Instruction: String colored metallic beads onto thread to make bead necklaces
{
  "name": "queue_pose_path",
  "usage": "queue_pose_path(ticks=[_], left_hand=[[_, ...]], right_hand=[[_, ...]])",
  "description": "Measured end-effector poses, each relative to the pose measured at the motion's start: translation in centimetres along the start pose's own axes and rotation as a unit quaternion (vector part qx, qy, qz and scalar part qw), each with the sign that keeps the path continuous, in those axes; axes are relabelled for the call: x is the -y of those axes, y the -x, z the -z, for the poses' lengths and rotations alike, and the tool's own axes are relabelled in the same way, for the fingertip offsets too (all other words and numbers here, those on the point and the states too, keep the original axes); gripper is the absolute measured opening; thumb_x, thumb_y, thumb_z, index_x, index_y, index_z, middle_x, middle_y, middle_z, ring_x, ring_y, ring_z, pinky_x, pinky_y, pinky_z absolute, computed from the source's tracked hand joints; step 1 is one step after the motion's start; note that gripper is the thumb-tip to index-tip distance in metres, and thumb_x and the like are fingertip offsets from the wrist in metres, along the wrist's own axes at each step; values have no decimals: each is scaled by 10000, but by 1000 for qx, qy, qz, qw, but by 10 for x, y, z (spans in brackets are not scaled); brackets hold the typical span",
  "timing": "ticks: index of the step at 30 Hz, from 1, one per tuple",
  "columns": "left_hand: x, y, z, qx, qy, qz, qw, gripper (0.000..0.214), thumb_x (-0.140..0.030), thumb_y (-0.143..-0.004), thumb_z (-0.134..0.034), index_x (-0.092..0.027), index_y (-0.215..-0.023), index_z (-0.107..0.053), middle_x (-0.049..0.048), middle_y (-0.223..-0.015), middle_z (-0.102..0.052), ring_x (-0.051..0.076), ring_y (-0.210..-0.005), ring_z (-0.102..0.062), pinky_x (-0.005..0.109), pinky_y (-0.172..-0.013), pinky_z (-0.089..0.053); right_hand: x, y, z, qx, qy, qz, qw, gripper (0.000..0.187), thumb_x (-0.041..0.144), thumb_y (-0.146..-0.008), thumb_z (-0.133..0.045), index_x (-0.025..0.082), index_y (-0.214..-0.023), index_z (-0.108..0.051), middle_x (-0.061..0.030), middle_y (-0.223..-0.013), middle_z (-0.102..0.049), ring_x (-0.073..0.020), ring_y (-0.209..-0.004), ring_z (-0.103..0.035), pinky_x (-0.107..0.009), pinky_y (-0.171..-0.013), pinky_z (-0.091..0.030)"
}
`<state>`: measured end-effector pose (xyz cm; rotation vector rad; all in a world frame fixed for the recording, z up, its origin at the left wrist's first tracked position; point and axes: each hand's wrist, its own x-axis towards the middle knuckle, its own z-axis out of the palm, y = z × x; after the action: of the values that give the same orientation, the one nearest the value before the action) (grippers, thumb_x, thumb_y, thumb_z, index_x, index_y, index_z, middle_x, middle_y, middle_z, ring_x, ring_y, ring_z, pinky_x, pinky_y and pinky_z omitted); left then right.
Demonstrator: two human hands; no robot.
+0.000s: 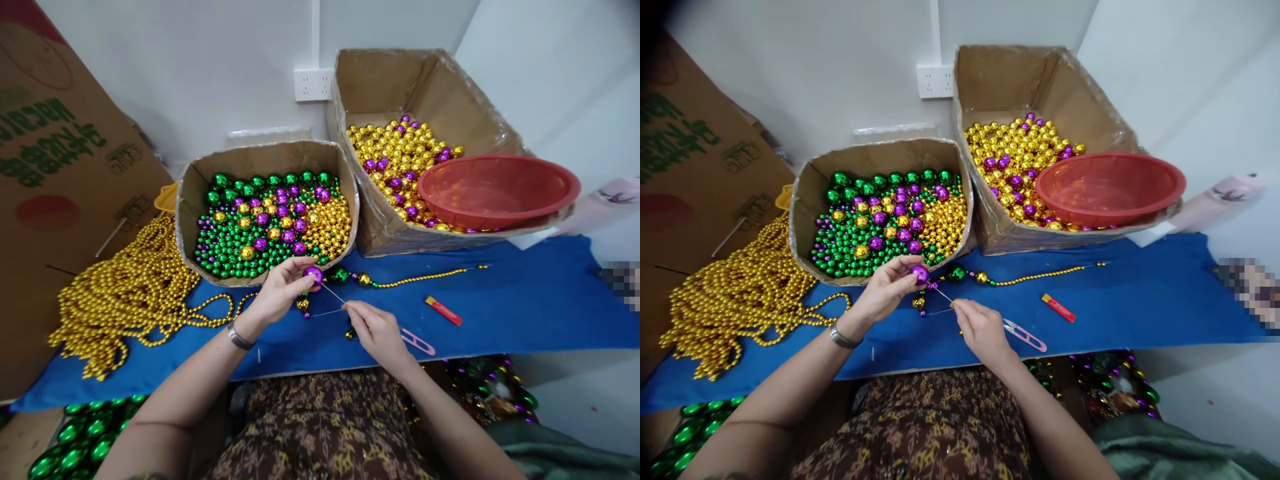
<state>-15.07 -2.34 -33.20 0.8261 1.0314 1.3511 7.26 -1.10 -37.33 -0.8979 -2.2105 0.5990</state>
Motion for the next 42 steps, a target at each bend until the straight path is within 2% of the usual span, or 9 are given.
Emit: queue_pose_path(ticks=[3, 8, 22, 31, 38, 42], left_hand=[[0, 1, 1, -3, 10, 15, 1000, 359, -242, -721, -790, -156, -1049, -671, 54, -909, -695, 141, -827, -653, 290, -770, -574], [4, 4, 2, -10, -21, -24, 999, 365, -225, -712, -796, -163, -1045, -657, 62, -959, -703, 146, -848, -656, 277, -753, -575], [7, 7, 1, -17, -3, -43, 999, 375, -220, -695, -808, -158, -1032, -657, 67, -969, -703, 146, -861, -656, 260, -746, -577], [5, 11, -2, -28, 69, 8, 997, 377, -238, -659, -835, -156, -990, -675, 45, -895, -701, 133, -812, -660, 276, -741, -594], [7, 13, -4, -30, 26, -42, 998, 346, -223, -671, -827, -154, -973, -673, 58, -920, -711, 136, -813, -659, 271, -734, -595], [8, 14, -4, -38, 27, -41, 998, 344, -232, -677, -821, -158, -978, -672, 60, -928, -716, 145, -818, -666, 280, -735, -594]], right_hand=[[-1, 1, -1, -1, 4, 6, 1000, 229, 230, -973, -424, 199, -1016, -647, -61, -912, -743, -180, -822, -714, -277, -753, -562], [-1, 2, -1, -2, -10, 13, 1000, 216, 222, -975, -431, 193, -1003, -643, -53, -895, -744, -170, -793, -716, -263, -723, -559], [3, 2, 0, -7, -20, 8, 1000, 221, 233, -968, -431, 207, -1001, -649, -56, -892, -744, -177, -788, -719, -267, -715, -575], [-1, 1, 0, 4, -25, 22, 999, 229, 224, -970, -425, 200, -1018, -647, -59, -904, -743, -173, -780, -716, -267, -711, -573], [1, 3, 1, 2, 5, 26, 1000, 236, 226, -970, -421, 206, -1018, -652, -57, -880, -743, -176, -765, -716, -274, -713, -573], [0, 4, 1, 5, 0, 30, 1000, 226, 222, -971, -426, 205, -1025, -644, -57, -887, -743, -172, -762, -715, -274, -717, -575]])
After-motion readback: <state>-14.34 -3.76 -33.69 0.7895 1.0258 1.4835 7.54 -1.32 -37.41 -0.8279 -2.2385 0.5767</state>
